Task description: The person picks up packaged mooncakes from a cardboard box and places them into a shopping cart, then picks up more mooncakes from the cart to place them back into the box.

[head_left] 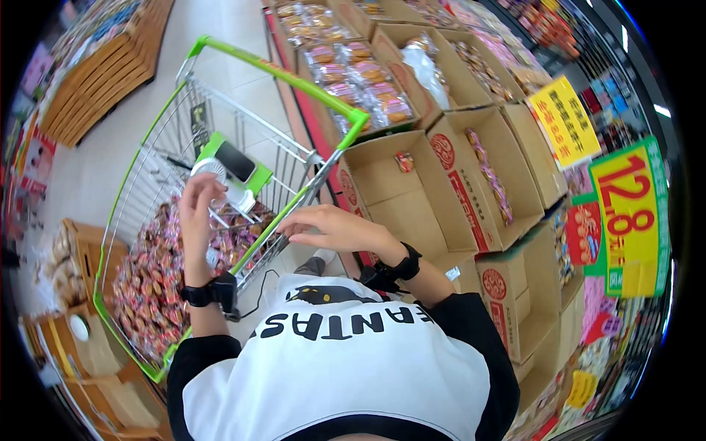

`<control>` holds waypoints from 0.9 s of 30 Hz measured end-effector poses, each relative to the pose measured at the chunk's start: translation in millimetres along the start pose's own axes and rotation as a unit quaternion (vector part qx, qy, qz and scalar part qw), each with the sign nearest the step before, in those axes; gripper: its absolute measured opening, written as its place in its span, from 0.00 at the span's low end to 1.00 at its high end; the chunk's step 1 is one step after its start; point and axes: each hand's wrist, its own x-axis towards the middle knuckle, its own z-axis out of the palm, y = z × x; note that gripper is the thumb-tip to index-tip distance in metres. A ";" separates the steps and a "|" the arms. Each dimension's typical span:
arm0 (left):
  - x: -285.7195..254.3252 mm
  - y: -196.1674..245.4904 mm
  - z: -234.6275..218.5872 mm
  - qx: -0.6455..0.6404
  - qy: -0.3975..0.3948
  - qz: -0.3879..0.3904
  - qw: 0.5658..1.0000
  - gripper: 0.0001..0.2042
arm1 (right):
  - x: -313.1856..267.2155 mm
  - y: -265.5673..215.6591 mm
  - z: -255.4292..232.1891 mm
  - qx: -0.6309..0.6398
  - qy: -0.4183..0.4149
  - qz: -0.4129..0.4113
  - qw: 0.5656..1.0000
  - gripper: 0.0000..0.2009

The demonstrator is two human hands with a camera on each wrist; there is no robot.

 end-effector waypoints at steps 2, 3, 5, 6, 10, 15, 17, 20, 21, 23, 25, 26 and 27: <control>-8.3 -7.8 -36.6 0.004 0.049 -0.012 0.999 0.08 | 13.0 0.1 9.7 -0.003 -0.006 -0.010 1.000 0.11; -12.1 -12.2 -56.3 0.033 0.070 -0.020 0.997 0.08 | 17.7 -5.1 12.3 0.007 -0.010 -0.007 1.000 0.10; -19.2 -40.1 -97.0 0.046 0.124 -0.033 0.991 0.08 | 27.6 -6.7 17.2 0.025 -0.029 -0.017 0.999 0.10; -23.7 -44.5 -109.9 0.046 0.151 -0.038 0.987 0.08 | 31.5 -7.6 19.3 0.031 -0.022 -0.015 0.999 0.10; -38.0 -66.4 -129.1 0.076 0.203 -0.087 0.972 0.08 | 41.2 -13.9 23.0 0.039 -0.022 -0.003 0.999 0.10; -43.2 -77.1 -131.1 0.071 0.183 -0.263 0.944 0.10 | 42.4 -15.1 26.3 0.040 -0.035 0.029 0.998 0.09; -43.3 -93.1 -137.1 0.050 0.204 -0.276 0.938 0.09 | 39.7 -8.8 31.3 0.060 -0.024 0.048 0.997 0.09; -36.9 -146.0 -157.9 0.013 0.202 -0.306 0.930 0.10 | 37.1 2.9 37.0 0.081 -0.007 0.040 0.996 0.09; -33.0 -152.8 -157.6 0.056 0.172 -0.347 0.920 0.11 | 36.1 5.1 38.2 0.083 -0.009 0.040 0.996 0.09; -25.8 -167.4 -157.5 0.134 0.097 -0.392 0.905 0.15 | 33.7 8.3 39.9 0.101 0.006 0.059 0.993 0.09; -20.8 -196.1 -158.2 0.185 0.058 -0.379 0.905 0.16 | 31.4 11.2 39.9 0.101 -0.001 0.071 0.992 0.09; -19.5 -204.9 -158.1 0.234 0.020 -0.363 0.902 0.17 | 29.7 12.8 40.4 0.100 -0.009 0.083 0.991 0.09; -14.3 -193.6 -146.7 0.265 -0.017 -0.389 0.882 0.21 | 28.0 14.7 41.2 0.101 -0.007 0.086 0.991 0.09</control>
